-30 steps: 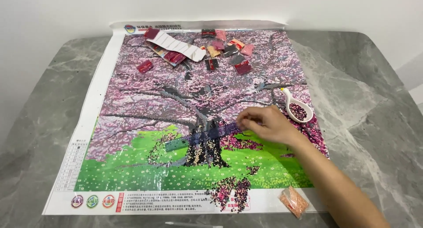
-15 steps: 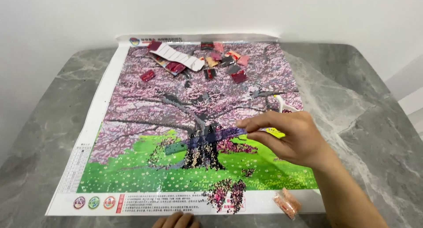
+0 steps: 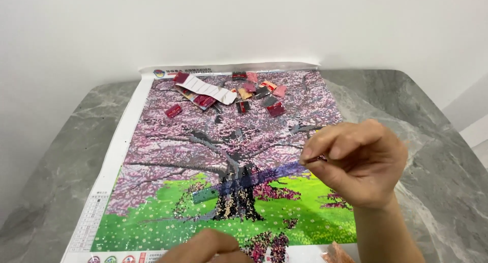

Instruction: Applying small resin diamonds to a coded adhesive canvas to create a mosaic image, using a stylus and a ruler for alignment.

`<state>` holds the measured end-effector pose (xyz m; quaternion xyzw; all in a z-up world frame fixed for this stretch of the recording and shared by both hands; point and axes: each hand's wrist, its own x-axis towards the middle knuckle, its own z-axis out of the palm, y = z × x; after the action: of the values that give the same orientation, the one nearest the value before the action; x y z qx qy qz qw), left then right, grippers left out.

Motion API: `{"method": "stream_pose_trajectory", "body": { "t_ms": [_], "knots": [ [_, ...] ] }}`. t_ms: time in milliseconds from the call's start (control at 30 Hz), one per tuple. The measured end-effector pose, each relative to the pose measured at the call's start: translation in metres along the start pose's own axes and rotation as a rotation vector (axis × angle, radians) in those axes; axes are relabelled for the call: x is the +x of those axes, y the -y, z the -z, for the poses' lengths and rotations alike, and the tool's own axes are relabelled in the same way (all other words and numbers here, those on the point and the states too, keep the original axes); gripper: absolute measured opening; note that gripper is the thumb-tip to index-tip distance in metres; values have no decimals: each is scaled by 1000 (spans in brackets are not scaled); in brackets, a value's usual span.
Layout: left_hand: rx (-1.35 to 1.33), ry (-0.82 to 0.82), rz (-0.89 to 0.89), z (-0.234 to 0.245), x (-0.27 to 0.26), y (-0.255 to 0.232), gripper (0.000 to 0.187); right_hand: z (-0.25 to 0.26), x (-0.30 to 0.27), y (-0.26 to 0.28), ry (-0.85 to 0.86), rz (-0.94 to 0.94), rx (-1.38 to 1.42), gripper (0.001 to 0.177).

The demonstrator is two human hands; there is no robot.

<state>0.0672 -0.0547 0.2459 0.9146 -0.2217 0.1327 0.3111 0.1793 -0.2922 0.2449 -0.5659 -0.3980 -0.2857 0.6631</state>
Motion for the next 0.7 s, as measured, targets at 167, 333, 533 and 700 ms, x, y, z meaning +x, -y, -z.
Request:
{"method": "stream_pose_trajectory", "body": {
  "t_ms": [167,333,533,700],
  "knots": [
    [-416,141,-166,4,65,2,6,0,4,-9,91,52,-33,30],
    [-1011,-403,-391,-34,93,12,10,3,-1,-20,158,-12,-86,28],
    [-995,-348,-378,-35,101,20,7,-2,-13,-28,115,-174,-27,28],
    [-878,-253,-382,-33,106,36,7,2,-11,-39,160,-243,50,31]
  ]
}}
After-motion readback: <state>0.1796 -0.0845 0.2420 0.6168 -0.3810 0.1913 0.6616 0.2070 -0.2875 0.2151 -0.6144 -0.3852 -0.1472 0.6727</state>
